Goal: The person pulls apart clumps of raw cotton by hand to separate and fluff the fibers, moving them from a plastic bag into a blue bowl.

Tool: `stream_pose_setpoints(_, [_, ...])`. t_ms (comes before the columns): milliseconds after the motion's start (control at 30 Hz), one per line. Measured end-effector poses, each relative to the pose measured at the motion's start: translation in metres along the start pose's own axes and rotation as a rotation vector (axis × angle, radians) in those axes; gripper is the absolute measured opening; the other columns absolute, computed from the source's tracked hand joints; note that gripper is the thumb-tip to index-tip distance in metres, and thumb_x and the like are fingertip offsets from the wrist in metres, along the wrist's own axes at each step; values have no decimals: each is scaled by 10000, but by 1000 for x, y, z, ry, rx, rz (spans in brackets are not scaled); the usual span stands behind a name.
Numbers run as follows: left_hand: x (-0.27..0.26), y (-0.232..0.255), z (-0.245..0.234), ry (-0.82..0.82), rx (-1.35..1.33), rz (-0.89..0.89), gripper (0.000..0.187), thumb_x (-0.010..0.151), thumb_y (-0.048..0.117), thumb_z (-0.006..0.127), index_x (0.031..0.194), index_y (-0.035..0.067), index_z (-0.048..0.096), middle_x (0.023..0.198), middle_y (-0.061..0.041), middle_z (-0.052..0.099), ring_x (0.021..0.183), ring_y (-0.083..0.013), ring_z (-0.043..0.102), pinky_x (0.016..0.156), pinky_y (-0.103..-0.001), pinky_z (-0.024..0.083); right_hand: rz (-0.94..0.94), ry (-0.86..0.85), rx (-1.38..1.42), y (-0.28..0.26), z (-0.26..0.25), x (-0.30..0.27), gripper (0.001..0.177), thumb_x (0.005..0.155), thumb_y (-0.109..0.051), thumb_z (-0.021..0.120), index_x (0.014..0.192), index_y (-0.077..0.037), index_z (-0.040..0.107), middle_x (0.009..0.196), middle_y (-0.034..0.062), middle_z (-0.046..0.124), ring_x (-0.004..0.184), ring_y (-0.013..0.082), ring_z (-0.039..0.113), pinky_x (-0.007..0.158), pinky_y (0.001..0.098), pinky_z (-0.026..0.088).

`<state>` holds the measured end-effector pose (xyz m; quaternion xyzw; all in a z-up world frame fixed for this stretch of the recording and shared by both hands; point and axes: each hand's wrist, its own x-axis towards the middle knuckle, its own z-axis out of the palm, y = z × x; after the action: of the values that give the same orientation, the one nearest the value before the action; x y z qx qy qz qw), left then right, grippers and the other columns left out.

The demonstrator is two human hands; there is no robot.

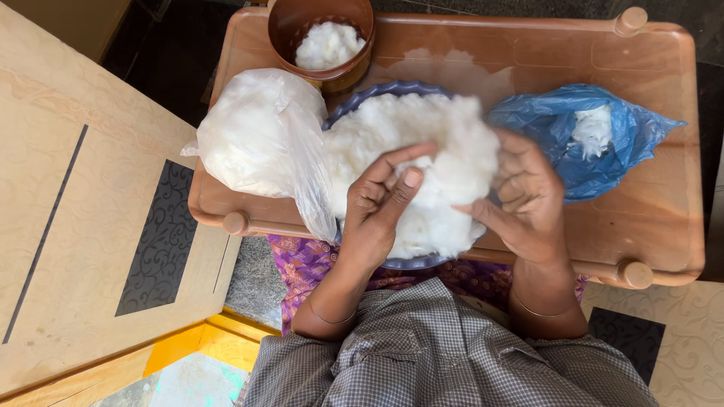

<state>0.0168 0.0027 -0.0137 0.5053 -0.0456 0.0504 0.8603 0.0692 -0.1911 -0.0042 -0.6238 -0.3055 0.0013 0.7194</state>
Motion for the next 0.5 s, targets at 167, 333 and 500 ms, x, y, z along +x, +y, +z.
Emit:
stream_pose_setpoints(167, [3, 19, 4, -100, 40, 141, 575, 958, 201, 784, 1414, 32, 478, 1273, -2, 629, 1206, -75, 598, 1066, -251, 496, -23, 74, -16, 5, -4, -10, 683, 886, 99, 784, 1472, 11, 446, 1224, 125, 675, 1104, 138, 723, 896, 254, 643])
stream_pose_setpoints(333, [2, -9, -2, 2, 203, 104, 262, 924, 30, 766, 1168, -13, 682, 1067, -32, 721, 998, -91, 673, 889, -257, 564, -55, 27, -92, 24, -8, -20, 505, 867, 60, 820, 1314, 21, 589, 1086, 131, 703, 933, 126, 734, 764, 227, 645])
stream_pose_setpoints(500, [3, -14, -18, 226, 599, -102, 169, 948, -8, 836, 924, -119, 710, 798, -151, 578, 729, -211, 436, 668, -300, 403, -14, 61, -89, 37, -38, -17, 214, 890, 68, 813, 1069, 4, 715, 977, 152, 777, 749, 143, 741, 573, 212, 600])
